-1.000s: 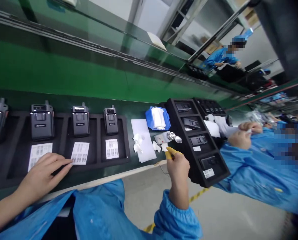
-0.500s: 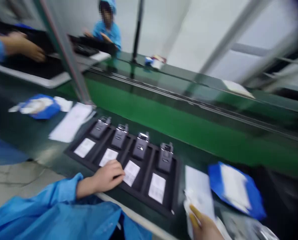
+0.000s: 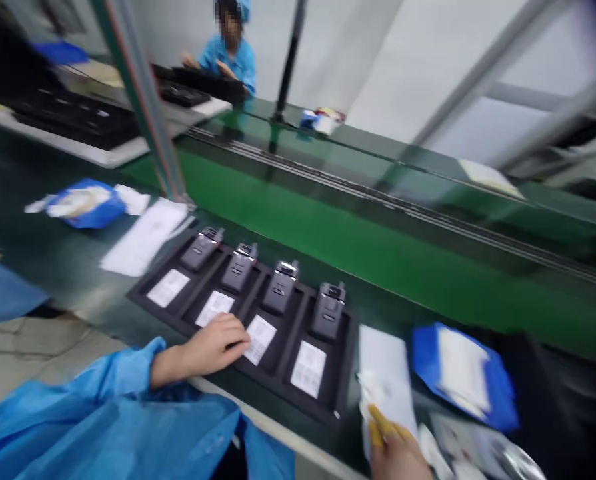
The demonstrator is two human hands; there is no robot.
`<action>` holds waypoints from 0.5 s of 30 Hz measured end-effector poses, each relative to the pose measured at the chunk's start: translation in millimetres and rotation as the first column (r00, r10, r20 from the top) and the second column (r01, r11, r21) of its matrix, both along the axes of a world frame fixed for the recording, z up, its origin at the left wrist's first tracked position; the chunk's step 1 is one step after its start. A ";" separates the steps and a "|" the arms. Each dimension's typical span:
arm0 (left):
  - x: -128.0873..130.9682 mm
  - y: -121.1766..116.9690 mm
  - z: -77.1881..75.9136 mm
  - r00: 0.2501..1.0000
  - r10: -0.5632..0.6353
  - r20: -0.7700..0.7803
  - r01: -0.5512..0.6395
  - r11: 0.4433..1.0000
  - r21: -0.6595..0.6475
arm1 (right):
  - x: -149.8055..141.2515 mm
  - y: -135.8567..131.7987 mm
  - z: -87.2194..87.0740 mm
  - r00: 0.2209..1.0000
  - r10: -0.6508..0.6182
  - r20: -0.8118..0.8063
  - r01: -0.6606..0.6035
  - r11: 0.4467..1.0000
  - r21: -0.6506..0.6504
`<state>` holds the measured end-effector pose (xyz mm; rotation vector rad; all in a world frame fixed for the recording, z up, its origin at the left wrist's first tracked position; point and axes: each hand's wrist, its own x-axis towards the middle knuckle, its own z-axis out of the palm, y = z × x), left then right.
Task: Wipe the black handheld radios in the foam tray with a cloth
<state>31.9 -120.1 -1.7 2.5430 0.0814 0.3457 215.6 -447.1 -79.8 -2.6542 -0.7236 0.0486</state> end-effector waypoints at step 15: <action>79.6 -17.3 3.0 0.944 -0.238 0.229 0.237 0.971 0.032 | 67.3 -47.1 105.5 0.803 -0.303 0.513 0.466 0.856 -0.224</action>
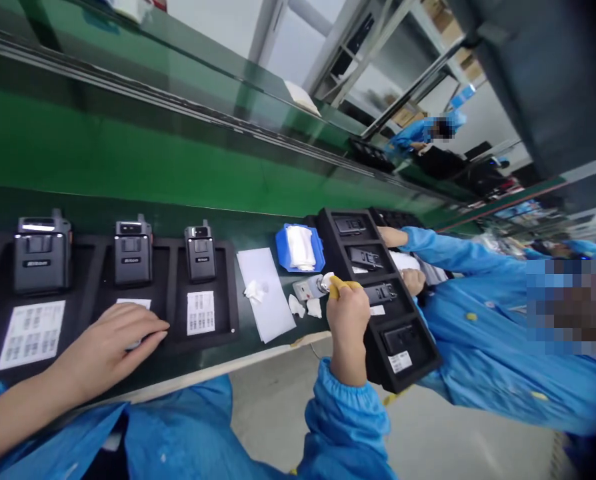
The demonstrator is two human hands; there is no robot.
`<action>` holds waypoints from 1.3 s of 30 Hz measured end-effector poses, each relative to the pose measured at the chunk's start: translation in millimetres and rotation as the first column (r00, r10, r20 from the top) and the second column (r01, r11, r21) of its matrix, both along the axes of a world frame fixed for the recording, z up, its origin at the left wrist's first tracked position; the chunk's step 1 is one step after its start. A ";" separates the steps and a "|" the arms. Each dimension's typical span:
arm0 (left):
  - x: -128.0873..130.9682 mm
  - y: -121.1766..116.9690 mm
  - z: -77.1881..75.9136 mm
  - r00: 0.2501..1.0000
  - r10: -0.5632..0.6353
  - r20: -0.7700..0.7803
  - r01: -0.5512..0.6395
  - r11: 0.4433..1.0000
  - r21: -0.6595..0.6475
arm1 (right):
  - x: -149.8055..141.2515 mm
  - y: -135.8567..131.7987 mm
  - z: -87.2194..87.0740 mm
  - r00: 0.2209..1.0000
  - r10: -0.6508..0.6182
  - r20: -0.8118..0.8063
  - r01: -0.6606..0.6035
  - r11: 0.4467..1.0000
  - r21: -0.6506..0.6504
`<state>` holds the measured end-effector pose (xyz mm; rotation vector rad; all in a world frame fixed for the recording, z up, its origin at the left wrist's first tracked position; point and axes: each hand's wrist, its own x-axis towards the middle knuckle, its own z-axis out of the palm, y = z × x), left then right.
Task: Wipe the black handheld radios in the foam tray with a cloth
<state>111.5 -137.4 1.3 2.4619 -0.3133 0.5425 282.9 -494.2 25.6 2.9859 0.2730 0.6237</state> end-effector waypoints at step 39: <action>34.6 -43.7 -37.2 0.973 0.097 -0.208 -0.015 0.931 0.364 | 21.3 207.9 -38.6 0.592 0.806 0.023 -0.805 0.592 -0.032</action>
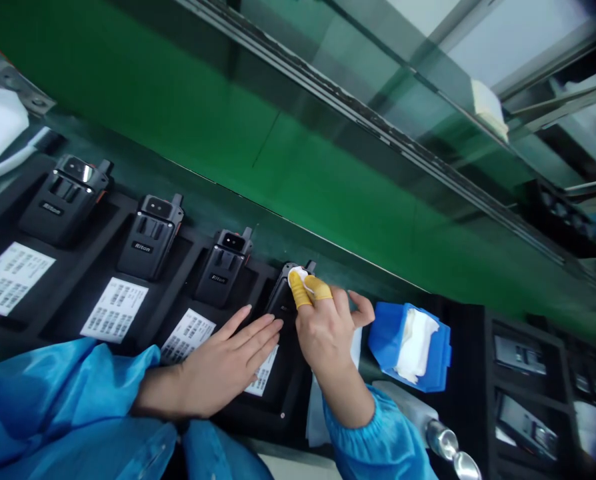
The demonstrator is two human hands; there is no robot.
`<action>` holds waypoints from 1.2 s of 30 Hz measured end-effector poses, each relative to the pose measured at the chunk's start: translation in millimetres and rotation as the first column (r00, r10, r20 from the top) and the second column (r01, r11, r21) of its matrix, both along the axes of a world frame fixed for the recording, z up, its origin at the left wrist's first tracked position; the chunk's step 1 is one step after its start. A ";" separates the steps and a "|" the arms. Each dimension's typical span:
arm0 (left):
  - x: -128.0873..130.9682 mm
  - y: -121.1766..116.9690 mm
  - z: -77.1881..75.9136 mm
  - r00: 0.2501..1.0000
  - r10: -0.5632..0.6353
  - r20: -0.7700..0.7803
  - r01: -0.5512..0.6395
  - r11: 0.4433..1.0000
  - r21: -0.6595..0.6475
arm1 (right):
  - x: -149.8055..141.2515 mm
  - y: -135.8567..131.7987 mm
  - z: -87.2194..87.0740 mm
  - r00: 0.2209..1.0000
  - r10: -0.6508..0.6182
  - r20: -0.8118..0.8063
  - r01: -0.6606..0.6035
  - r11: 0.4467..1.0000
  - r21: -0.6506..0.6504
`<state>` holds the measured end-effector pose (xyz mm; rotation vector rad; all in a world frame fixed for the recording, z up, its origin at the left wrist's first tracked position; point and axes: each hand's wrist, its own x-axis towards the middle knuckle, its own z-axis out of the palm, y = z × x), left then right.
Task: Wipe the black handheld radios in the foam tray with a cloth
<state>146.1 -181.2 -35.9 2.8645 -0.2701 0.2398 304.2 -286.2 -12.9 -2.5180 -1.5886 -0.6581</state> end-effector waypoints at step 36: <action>4.7 4.8 5.4 0.999 -0.010 -0.033 0.010 1.000 0.010 | -2.6 -36.1 16.2 0.973 -0.211 0.088 0.200 0.972 0.120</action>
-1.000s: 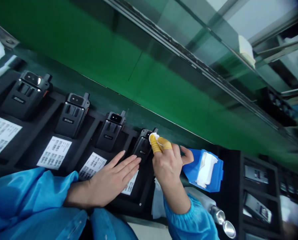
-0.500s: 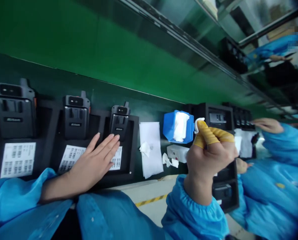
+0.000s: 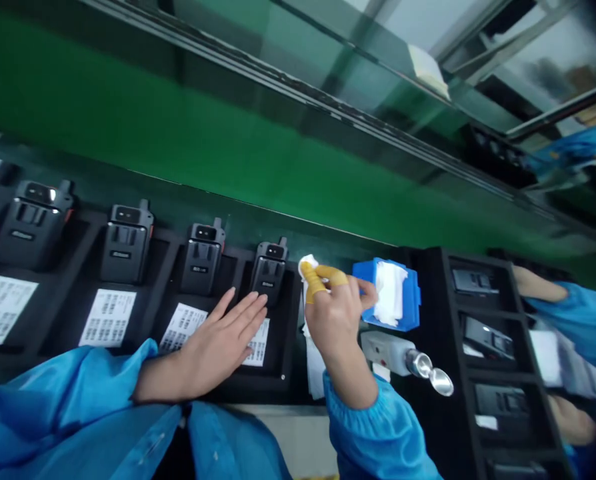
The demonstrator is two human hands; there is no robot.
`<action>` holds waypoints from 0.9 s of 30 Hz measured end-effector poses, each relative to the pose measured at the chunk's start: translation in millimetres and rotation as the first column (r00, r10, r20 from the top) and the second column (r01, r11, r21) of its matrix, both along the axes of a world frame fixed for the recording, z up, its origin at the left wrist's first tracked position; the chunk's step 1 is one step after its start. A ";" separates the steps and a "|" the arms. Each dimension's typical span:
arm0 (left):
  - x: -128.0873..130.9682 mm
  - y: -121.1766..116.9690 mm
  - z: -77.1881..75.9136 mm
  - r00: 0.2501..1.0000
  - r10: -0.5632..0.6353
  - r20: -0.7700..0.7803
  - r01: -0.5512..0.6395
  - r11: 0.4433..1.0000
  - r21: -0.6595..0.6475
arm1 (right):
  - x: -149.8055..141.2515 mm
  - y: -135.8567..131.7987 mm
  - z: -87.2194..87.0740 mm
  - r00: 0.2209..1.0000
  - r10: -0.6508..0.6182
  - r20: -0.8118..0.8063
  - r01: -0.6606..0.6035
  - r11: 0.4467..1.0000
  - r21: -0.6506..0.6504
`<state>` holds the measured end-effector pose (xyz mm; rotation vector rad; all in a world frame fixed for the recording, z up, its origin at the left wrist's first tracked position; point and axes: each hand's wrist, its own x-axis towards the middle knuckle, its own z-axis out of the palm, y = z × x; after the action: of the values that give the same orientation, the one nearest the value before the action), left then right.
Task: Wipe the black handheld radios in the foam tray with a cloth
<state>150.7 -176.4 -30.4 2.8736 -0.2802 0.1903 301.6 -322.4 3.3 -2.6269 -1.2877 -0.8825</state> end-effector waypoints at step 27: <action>1.5 -1.4 4.1 0.999 -0.029 0.016 0.028 0.996 0.086 | 5.5 45.4 -21.9 0.995 0.076 0.064 -0.075 0.997 -0.010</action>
<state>152.2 -177.8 -26.4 2.9519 -0.3403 0.2030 307.0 -277.0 -18.6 -2.5563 -1.3988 -0.9601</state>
